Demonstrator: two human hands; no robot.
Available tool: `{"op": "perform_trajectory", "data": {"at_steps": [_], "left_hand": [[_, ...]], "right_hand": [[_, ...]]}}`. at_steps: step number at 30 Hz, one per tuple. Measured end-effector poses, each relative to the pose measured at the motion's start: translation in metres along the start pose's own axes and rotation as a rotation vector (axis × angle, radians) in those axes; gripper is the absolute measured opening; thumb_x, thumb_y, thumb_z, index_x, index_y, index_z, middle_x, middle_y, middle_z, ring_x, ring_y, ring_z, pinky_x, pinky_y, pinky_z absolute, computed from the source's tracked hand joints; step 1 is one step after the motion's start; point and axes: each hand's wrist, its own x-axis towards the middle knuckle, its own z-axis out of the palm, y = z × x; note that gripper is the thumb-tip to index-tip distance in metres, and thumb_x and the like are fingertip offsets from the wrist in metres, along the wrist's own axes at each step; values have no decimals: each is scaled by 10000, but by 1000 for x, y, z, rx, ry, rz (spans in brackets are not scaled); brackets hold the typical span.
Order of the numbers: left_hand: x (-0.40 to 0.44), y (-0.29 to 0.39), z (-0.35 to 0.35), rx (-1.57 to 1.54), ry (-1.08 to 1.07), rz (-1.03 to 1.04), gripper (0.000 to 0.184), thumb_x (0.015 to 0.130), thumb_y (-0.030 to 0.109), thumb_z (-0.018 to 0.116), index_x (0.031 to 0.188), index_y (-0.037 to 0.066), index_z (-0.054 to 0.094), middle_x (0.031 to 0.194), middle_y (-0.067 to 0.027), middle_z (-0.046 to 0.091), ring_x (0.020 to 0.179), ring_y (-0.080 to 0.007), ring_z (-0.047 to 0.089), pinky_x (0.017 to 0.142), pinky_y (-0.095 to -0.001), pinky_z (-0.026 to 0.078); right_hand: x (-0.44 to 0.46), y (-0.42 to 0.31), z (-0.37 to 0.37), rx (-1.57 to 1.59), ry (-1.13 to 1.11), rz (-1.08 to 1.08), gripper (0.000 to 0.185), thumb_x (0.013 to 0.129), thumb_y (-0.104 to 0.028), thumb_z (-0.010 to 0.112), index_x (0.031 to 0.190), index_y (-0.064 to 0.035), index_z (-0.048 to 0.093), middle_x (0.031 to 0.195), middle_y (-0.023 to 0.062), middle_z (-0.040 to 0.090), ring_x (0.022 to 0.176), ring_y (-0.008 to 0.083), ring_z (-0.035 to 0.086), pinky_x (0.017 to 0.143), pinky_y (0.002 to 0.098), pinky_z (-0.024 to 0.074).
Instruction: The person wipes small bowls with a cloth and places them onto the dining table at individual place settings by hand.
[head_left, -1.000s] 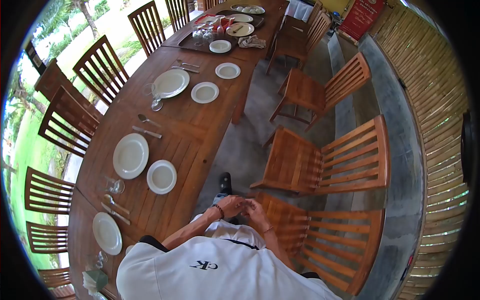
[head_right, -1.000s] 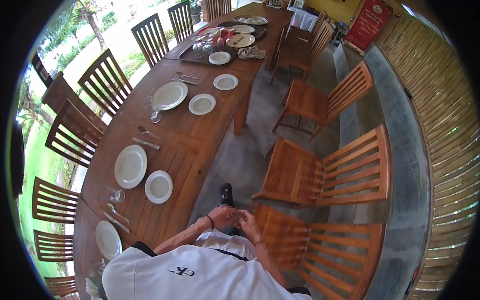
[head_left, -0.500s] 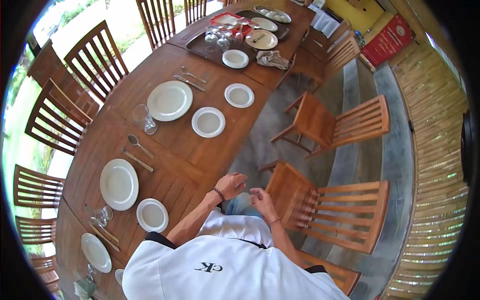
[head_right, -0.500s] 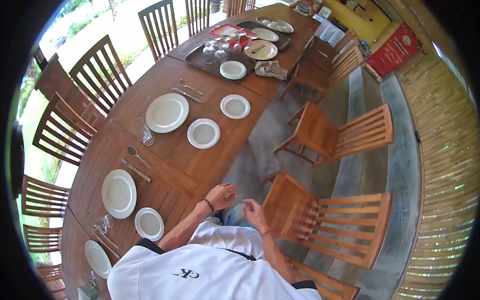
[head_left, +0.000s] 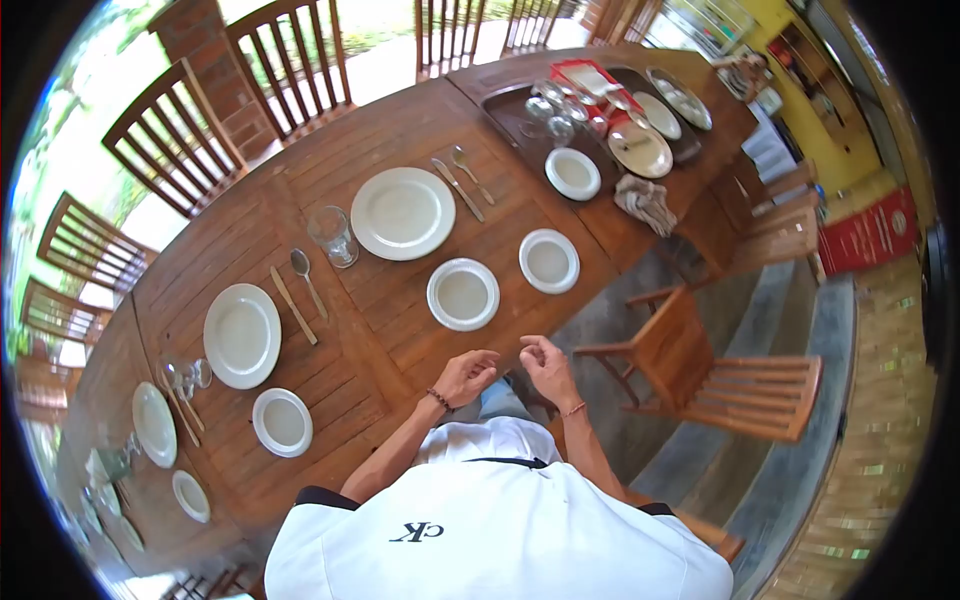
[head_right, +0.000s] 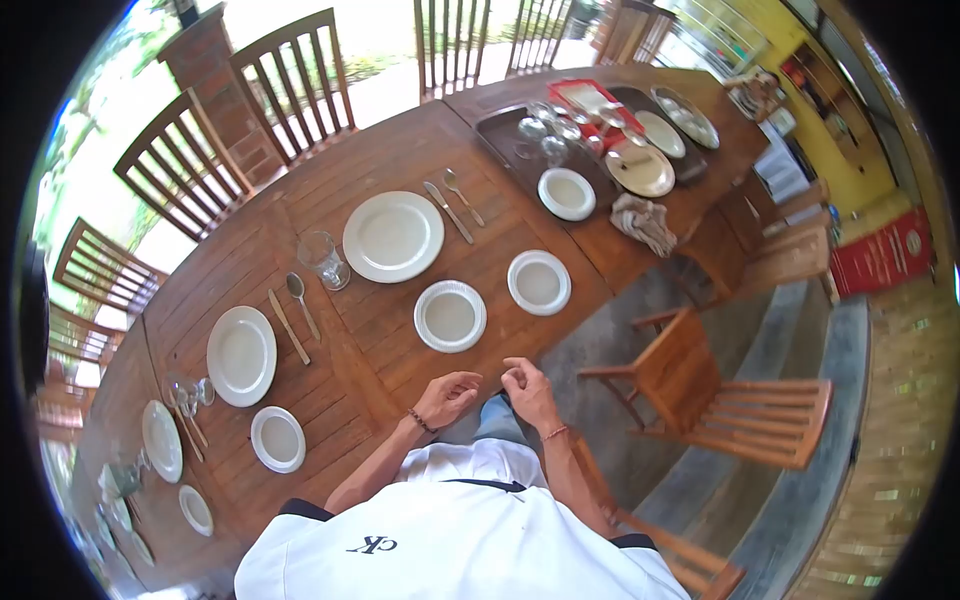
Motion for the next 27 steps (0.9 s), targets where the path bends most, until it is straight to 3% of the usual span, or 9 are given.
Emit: {"op": "perform_trajectory", "data": {"at_steps": [3,5,7,9,11,12,17,22,27], "left_hand": [[43,11,17,43,40,-59,349,888,126,620,1215,9,580,1061,-123,660,961,-185,643,846,-311,524],[79,4,27,52,79,-60,416,882,125,624,1274,18,536,1136,-129,629,994,-189,630,851,-312,522],[104,9,41,37,136,-56,478,881,143,627,1323,22,490,1200,-135,593,1019,-199,620,851,-314,521],[119,16,52,131,186,-83,535,888,173,624,1367,23,441,1219,-146,575,1021,-210,616,838,-317,525],[140,7,63,30,323,-176,569,894,192,622,1389,11,407,1176,-159,591,994,-213,620,809,-319,533],[148,0,67,27,355,-176,569,894,192,622,1389,11,407,1176,-159,591,994,-213,620,809,-319,533],[171,-6,88,-252,466,-359,617,845,217,659,1360,-27,423,1054,-167,658,891,-212,647,742,-316,532],[190,-11,98,-255,546,-369,447,820,188,644,1208,-11,544,863,-111,695,768,-185,665,709,-308,533],[198,-9,96,-114,597,-415,452,803,205,651,1195,-1,560,887,-129,700,776,-213,679,721,-332,540]], "right_hand": [[71,17,-37,-91,5,-152,285,871,-119,623,1138,-19,619,838,58,671,753,117,634,698,270,518],[112,12,-65,-147,-21,-211,290,865,-116,625,1139,-21,621,890,73,669,760,129,641,697,273,520],[146,12,-88,-133,5,-201,305,829,-130,647,1120,-42,625,955,158,661,830,253,665,735,347,539],[170,15,-105,-147,-31,-216,316,825,-127,649,1131,-52,617,1012,170,644,843,265,659,754,357,537],[196,19,-113,-302,-19,-290,332,818,-125,654,1139,-54,604,1070,173,621,887,274,645,771,366,534],[207,20,-116,-314,-60,-267,362,810,-130,663,1157,-63,587,1114,173,601,995,306,604,848,390,505],[256,50,-114,-498,-89,-382,426,797,-213,683,1176,-46,586,1086,193,607,987,319,605,886,407,486],[279,61,-107,-533,-206,-230,536,784,-254,693,1239,-6,552,1131,243,606,1074,373,586,920,424,471],[288,67,-109,-581,-233,-307,463,787,-245,692,1166,6,601,1051,221,656,1010,343,631,878,412,495]]}}
